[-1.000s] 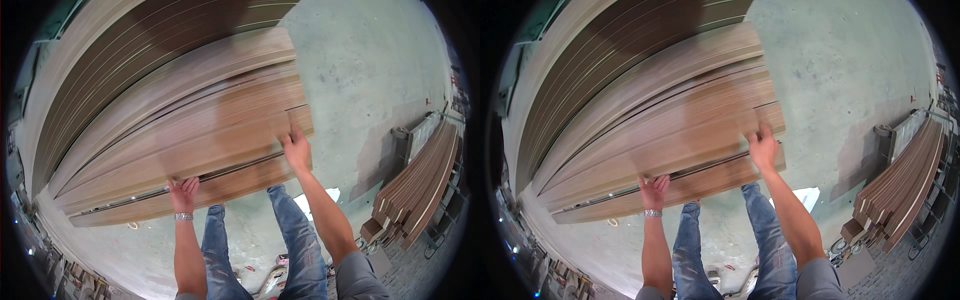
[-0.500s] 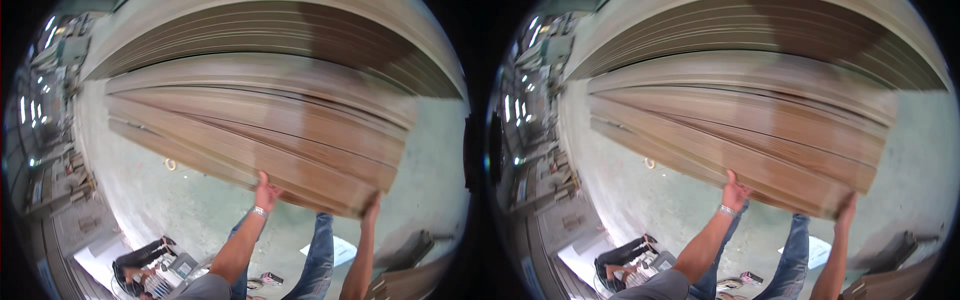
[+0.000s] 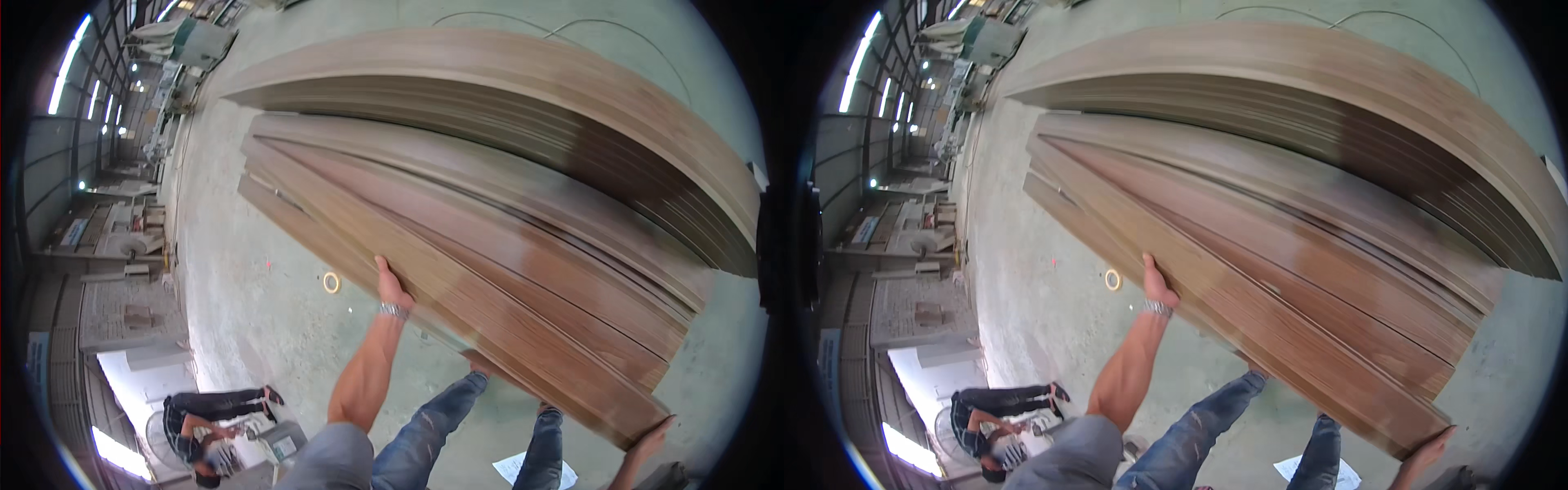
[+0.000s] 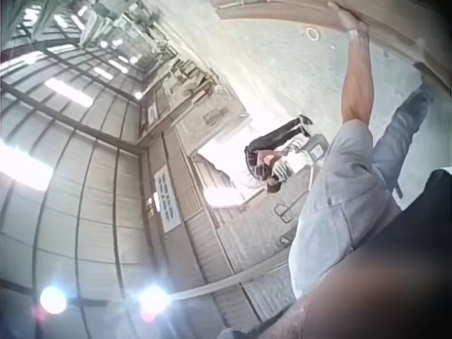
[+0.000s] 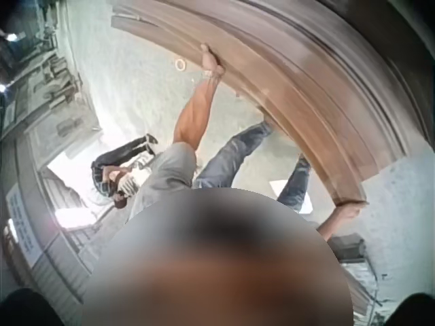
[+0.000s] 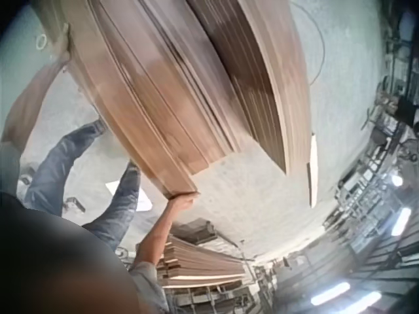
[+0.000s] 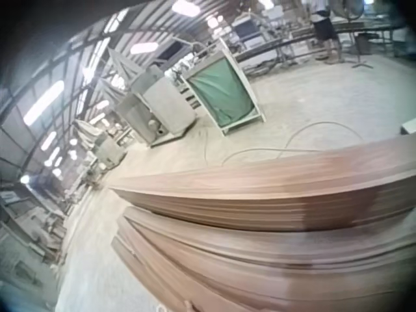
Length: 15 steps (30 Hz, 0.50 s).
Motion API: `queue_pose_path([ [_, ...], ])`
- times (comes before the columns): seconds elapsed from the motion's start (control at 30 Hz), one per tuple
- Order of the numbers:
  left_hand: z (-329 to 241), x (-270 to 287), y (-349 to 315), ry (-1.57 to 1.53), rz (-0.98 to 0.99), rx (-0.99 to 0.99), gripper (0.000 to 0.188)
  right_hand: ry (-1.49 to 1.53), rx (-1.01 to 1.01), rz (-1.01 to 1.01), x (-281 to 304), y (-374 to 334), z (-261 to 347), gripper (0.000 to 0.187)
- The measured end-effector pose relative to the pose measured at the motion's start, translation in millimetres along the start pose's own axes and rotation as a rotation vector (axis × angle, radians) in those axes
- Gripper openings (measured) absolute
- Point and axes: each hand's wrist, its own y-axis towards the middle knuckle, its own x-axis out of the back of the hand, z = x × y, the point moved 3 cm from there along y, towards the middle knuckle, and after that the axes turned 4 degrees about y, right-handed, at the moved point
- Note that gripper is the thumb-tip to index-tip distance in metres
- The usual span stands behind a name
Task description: Sort wooden furniture boards, apply identification tape, and mark them with a pen.
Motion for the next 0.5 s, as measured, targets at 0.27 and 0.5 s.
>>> queue_pose_path([
  [0.27,70.6,-70.1,-123.3,-0.061,-0.079,0.227,0.071,0.054,-0.004,-0.035,65.6,157.3,-52.5,0.099],
  [0.5,83.0,-105.7,-90.8,0.024,0.074,0.134,0.076,0.059,-0.061,0.037,52.4,171.4,-65.4,0.09],
])
